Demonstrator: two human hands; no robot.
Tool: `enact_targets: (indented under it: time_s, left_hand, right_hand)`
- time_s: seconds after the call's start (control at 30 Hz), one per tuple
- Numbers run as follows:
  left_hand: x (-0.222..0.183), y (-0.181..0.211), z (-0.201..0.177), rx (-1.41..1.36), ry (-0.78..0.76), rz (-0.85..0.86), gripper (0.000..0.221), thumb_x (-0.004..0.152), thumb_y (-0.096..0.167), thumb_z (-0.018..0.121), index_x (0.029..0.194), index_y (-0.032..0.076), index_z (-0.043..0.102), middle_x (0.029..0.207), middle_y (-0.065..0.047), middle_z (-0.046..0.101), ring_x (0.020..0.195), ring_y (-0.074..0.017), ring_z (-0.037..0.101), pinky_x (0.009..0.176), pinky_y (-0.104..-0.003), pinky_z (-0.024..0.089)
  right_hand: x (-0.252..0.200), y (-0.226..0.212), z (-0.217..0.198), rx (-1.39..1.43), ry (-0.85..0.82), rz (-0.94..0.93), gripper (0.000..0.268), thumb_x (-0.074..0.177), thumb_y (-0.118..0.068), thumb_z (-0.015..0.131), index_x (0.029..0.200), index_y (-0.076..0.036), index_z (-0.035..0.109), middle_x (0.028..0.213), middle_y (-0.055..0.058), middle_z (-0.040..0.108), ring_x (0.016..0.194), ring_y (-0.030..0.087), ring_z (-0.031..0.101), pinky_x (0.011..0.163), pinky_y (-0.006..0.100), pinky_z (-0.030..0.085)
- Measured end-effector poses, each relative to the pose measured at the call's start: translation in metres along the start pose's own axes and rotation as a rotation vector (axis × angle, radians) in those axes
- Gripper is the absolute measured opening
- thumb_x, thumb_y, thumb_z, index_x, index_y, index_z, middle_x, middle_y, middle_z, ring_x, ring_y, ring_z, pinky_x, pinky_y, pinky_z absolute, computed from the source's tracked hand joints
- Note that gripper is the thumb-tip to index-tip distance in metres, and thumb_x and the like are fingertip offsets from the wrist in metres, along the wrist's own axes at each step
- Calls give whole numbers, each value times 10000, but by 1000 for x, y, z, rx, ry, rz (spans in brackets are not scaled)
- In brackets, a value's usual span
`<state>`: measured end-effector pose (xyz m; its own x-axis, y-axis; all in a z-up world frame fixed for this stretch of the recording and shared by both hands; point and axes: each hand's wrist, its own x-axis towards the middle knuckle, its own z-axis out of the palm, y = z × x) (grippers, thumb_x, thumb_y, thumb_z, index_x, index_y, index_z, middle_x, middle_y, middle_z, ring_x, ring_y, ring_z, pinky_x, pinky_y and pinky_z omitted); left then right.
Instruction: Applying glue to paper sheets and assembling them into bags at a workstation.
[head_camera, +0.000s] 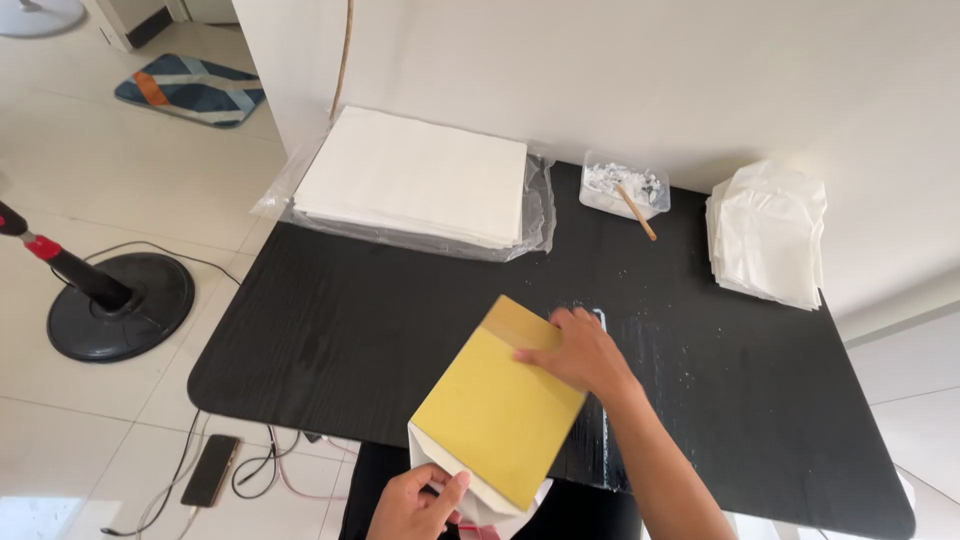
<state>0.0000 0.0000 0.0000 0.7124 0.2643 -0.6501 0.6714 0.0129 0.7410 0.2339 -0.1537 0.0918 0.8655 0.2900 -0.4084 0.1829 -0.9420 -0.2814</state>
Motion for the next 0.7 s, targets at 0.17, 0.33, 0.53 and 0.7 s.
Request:
enact_targets:
  time_s: [0.17, 0.33, 0.53, 0.7]
  left_hand:
    - [2, 23, -21, -32, -9, 102, 237, 887, 282, 780, 826, 53, 767, 637, -49, 753, 577, -116, 655, 610, -253, 535]
    - [16, 50, -25, 169, 53, 336, 333, 906, 337, 765, 693, 88, 710, 702, 29, 663, 622, -79, 569, 629, -253, 457]
    - [13, 72, -30, 316, -90, 276, 251, 919, 335, 774, 840, 102, 824, 844, 68, 749, 663, -60, 624, 634, -233, 473]
    - [38, 44, -67, 254, 133, 579, 349, 874, 329, 763, 650, 63, 739, 707, 28, 664, 628, -91, 607, 653, -268, 464]
  right_hand:
    - [-37, 70, -4, 274, 155, 116, 478, 956, -574, 615, 790, -136, 520, 719, -7, 504, 662, 145, 448, 629, 318, 311]
    - [-86, 125, 31, 557, 427, 218, 492, 992, -474, 616, 714, -85, 499, 652, 23, 478, 611, 153, 398, 575, 320, 293]
    - [-99, 166, 68, 688, 648, 286, 478, 996, -466, 655, 741, -61, 669, 648, -4, 519, 621, 137, 418, 580, 289, 337]
    - [-96, 186, 50, 645, 718, 286, 381, 1020, -377, 684, 783, -79, 670, 678, 2, 547, 680, 125, 448, 625, 301, 370]
